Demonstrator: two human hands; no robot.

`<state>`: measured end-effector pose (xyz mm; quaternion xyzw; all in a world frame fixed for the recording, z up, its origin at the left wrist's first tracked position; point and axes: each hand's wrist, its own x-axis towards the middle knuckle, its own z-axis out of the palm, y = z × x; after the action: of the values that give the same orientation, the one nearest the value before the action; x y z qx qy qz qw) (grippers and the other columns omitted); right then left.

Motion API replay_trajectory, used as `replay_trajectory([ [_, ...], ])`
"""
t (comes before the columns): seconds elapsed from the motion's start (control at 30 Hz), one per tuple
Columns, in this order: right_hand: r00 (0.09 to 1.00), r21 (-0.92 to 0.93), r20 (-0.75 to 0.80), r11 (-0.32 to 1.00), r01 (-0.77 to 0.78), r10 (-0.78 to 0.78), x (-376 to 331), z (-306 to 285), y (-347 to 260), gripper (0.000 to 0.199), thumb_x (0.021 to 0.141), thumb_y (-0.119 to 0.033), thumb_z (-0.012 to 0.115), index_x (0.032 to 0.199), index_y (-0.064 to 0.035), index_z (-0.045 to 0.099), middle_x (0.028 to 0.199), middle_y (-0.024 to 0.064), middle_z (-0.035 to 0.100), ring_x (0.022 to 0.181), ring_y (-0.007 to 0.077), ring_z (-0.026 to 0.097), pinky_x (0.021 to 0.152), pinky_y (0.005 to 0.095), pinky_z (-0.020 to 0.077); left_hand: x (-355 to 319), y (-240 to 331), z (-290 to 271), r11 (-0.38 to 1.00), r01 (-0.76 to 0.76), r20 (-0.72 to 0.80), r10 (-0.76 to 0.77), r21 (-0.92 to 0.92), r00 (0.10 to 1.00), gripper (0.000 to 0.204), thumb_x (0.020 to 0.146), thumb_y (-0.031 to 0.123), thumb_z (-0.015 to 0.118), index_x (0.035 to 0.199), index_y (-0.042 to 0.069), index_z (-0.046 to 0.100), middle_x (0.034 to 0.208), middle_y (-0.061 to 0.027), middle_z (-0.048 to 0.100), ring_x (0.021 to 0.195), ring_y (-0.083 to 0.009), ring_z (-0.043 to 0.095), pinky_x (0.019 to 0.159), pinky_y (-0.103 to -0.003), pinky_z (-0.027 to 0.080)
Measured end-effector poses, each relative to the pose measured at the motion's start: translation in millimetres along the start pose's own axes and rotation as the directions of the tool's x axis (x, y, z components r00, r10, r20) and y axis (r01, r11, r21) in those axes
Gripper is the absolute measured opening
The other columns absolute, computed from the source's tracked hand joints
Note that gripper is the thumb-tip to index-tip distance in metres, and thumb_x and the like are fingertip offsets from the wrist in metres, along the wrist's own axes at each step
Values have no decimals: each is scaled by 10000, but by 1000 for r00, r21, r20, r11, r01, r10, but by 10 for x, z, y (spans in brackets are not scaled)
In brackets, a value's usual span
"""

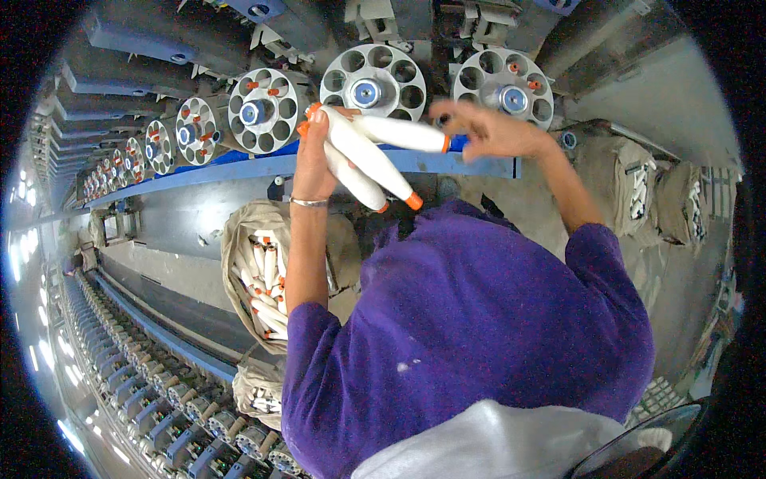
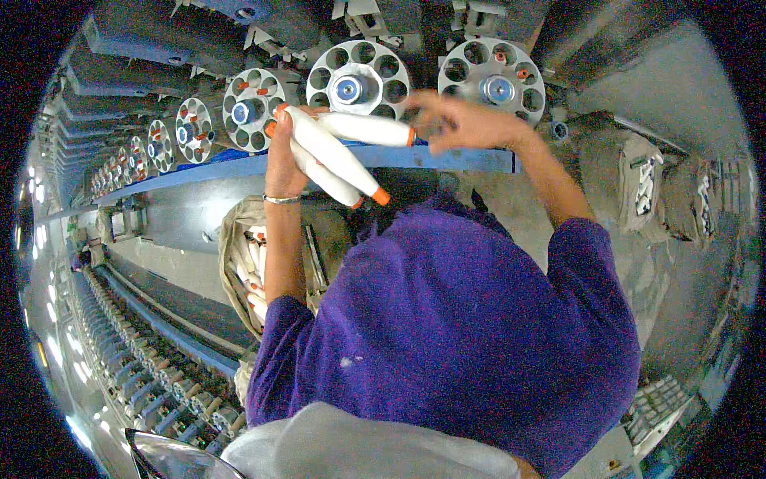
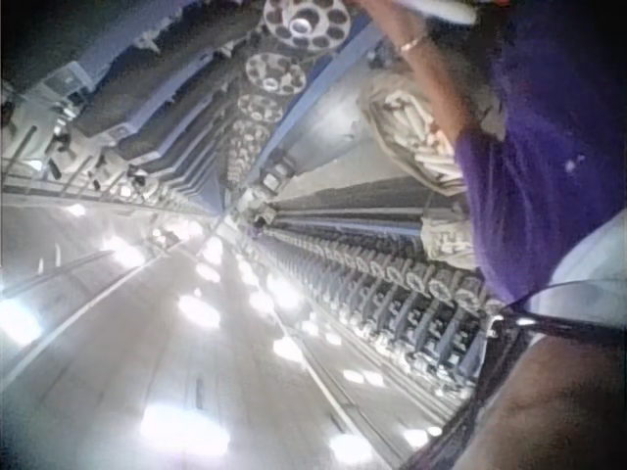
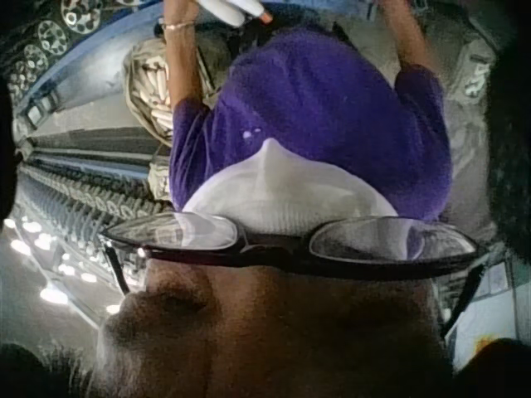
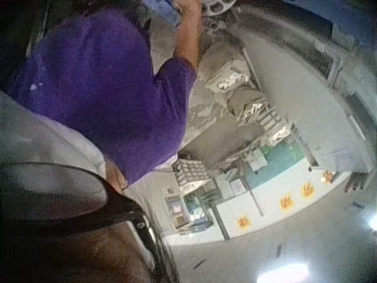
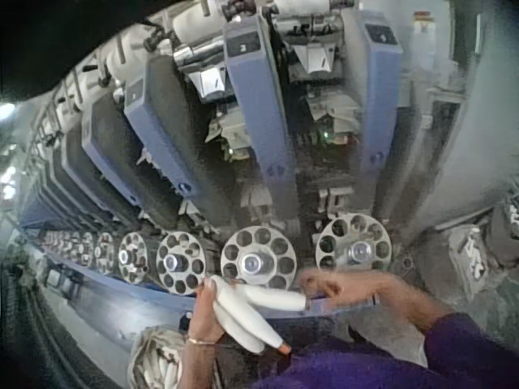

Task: The person repeatedly picks white spools from a cloth bag and places them into circular holders on a textile machine. The person also briefly adjusts a control panel on the machine. The spools are handled one at a time and placed into slots on the rotating holders.

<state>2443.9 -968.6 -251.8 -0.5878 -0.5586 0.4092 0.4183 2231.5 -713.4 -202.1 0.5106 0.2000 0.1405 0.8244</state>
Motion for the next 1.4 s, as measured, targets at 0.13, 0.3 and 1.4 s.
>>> replay_trajectory([
  [0.13, 974, -158, -217, 983, -95, 59, 97, -307, 68, 256, 905, -289, 544, 885, -42, 607, 784, -3, 624, 650, 140, 501, 617, 297, 437, 144, 36, 14, 974, -89, -90, 109, 208, 990, 352, 943, 389, 524, 954, 43, 585, 888, -60, 620, 678, -115, 583, 500, -250, 453],
  [0.3, 882, -117, -466, 982, -147, 76, 409, -356, 21, 268, 967, -176, 476, 756, -24, 542, 760, 13, 534, 729, 121, 493, 695, 268, 416, 1048, -387, -111, 916, -128, -326, 262, 380, 908, 349, 926, 361, 564, 1002, 21, 587, 861, -64, 580, 625, -135, 564, 495, -257, 454],
  [1.4, 954, 760, 187, 581, -292, 236, 1362, 538, -190, 328, 945, -383, 531, 1008, -61, 534, 567, -30, 415, 367, 49, 335, 311, 192, 227, 912, 406, -564, 995, 3, -153, -19, -101, 988, 297, 927, 345, 557, 837, 62, 547, 801, -125, 667, 573, -143, 570, 444, -269, 434],
])
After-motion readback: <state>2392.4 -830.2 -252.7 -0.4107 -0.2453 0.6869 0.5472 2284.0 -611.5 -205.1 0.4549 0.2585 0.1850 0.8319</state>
